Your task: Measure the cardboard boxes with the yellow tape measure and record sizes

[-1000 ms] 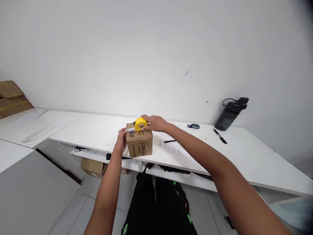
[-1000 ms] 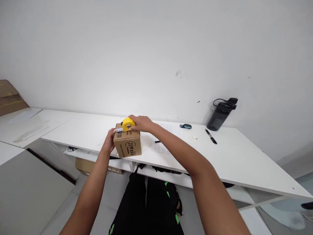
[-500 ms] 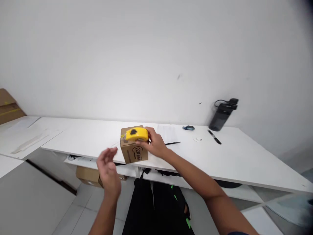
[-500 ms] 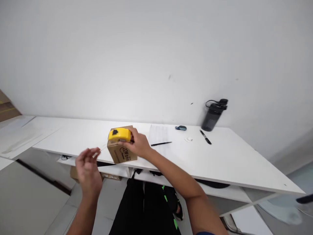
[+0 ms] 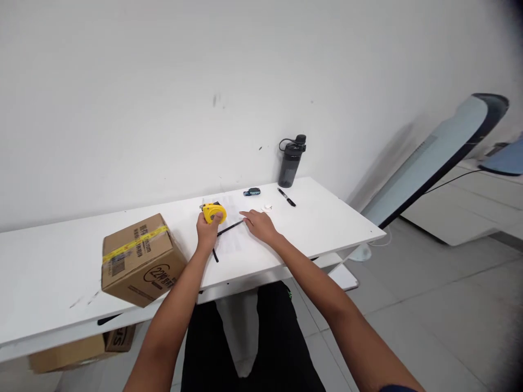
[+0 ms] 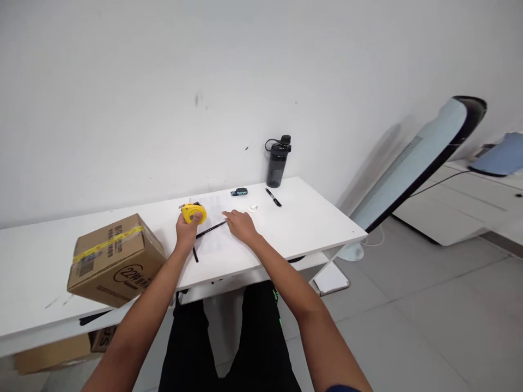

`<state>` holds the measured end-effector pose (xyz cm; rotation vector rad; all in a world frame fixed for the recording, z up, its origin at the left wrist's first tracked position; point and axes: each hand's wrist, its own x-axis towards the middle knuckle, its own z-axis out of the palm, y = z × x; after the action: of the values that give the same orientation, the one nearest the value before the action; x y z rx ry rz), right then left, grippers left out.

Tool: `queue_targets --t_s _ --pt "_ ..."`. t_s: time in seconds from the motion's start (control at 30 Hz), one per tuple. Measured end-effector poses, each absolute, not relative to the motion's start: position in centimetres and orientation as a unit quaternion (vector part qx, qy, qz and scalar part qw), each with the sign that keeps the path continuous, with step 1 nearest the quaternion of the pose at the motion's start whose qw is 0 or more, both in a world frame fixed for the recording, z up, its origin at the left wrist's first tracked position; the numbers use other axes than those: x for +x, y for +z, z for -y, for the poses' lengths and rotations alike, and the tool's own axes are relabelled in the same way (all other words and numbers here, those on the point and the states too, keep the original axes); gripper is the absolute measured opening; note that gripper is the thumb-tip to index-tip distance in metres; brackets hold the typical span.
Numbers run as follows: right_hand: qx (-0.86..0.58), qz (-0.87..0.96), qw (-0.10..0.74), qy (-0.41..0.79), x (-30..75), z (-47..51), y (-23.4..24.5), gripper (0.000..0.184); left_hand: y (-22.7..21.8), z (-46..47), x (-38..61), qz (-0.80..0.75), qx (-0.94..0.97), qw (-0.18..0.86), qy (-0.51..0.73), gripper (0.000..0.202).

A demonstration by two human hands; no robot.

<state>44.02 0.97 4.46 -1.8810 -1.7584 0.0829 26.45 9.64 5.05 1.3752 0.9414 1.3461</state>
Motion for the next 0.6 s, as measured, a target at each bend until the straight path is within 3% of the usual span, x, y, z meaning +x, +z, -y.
queue_targets --t_s 0.07,0.17,0.3,0.43,0.5,0.6 --pt "-0.715 0.676 0.175 0.039 45.1 -3.2 3.4 0.037 4.0 -11.4 27.0 -0.429 0.571 0.46 0.528 0.049" --pt "-0.709 0.687 0.154 0.043 45.5 -4.5 1.6 0.036 2.5 -12.2 27.0 -0.458 0.593 0.431 0.502 0.046" --pt "-0.761 0.57 0.309 0.015 46.7 -3.9 0.7 0.039 2.0 -12.2 26.6 -0.489 0.58 0.409 0.507 0.048" --pt "-0.703 0.437 0.541 0.149 47.3 -3.5 0.9 0.047 2.2 -12.5 26.4 -0.494 0.541 0.439 0.52 0.049" --pt "-0.631 0.44 0.594 0.234 46.6 -3.5 1.0 0.056 2.2 -12.6 26.4 -0.499 0.529 0.447 0.521 0.049" --pt "-0.553 0.49 0.6 0.307 45.0 -3.5 1.1 0.07 2.2 -12.9 26.3 -0.503 0.514 0.451 0.529 0.049"
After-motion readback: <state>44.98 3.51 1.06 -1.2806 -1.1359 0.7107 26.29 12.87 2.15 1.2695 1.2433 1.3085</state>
